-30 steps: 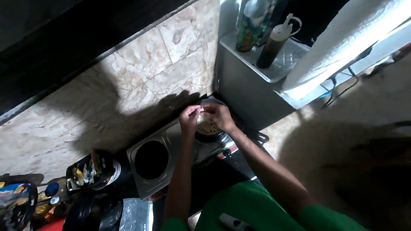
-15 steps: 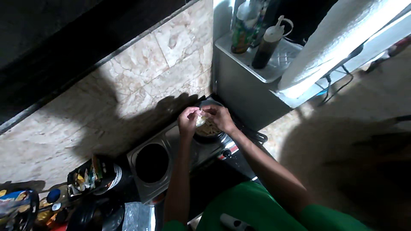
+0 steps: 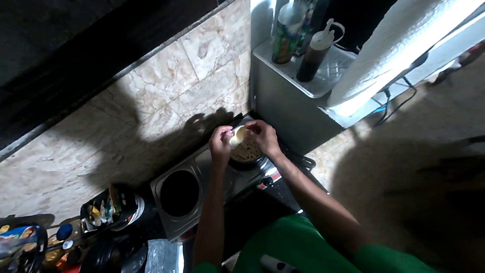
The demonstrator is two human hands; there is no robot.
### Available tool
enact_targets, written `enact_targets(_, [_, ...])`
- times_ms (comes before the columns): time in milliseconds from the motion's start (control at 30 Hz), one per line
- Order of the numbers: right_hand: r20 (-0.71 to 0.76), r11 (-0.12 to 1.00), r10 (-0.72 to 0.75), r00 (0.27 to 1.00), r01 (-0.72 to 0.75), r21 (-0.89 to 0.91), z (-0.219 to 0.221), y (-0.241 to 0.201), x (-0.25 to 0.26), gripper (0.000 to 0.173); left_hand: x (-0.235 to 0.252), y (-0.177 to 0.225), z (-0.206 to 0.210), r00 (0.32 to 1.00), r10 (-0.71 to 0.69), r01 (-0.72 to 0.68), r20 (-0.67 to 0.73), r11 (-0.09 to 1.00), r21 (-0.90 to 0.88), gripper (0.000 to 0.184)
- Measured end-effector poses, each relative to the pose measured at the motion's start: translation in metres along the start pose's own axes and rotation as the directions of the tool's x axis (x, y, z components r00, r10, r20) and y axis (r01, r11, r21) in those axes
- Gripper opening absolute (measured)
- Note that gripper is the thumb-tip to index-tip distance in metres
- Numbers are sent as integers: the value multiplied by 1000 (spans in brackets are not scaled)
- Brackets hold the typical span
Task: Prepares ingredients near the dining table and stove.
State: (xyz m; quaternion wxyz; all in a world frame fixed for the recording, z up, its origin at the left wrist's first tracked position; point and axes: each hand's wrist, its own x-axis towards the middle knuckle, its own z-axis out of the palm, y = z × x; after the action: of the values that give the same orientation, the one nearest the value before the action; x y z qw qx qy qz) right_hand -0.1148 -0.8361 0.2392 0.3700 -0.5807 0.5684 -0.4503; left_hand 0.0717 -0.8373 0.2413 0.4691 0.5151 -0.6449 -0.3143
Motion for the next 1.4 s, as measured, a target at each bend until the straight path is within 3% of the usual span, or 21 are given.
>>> enact_targets(133, [158,996,29,987,-42,83,-14,6,4,43,2,2,-8,998,17,-17,57,1000,-2,22])
enact_targets(267, [241,980,18,970,-65,188,-24,9,5,20,3,2,-10,998,14,-13,59,1000,-17,19])
enact_targets(367, [254,981,45,966,-91,172,-29,9,7,19,5,-1,-16,998,2,-1,70,1000,-21,19])
enact_targets(567, [250,987,-18,968,-23,162,-34,2,3,15,8,9,-24,971,-51,50,232,999,12,26])
enact_targets(700, [238,989,-38,970,2,149,-32,-2,3,15,10,8,-25,963,-11,9,269,1000,11,25])
enact_targets(800, [232,992,-45,972,15,127,-32,-1,3,15,9,9,-27,964,20,-31,263,999,40,20])
enact_targets(933, [216,992,-78,973,55,112,-29,-3,2,15,9,14,-29,964,-106,72,242,986,148,17])
enact_targets(1133, [233,985,-61,971,21,169,-20,-2,1,29,8,12,-28,963,-150,144,223,989,43,23])
enact_targets(1300, [72,994,-100,992,96,57,-7,1,1,15,3,13,-23,946,-261,271,193,962,-25,23])
enact_targets(1400, [29,988,-156,987,156,20,-7,-1,1,14,4,10,-20,944,-259,275,204,960,-57,23])
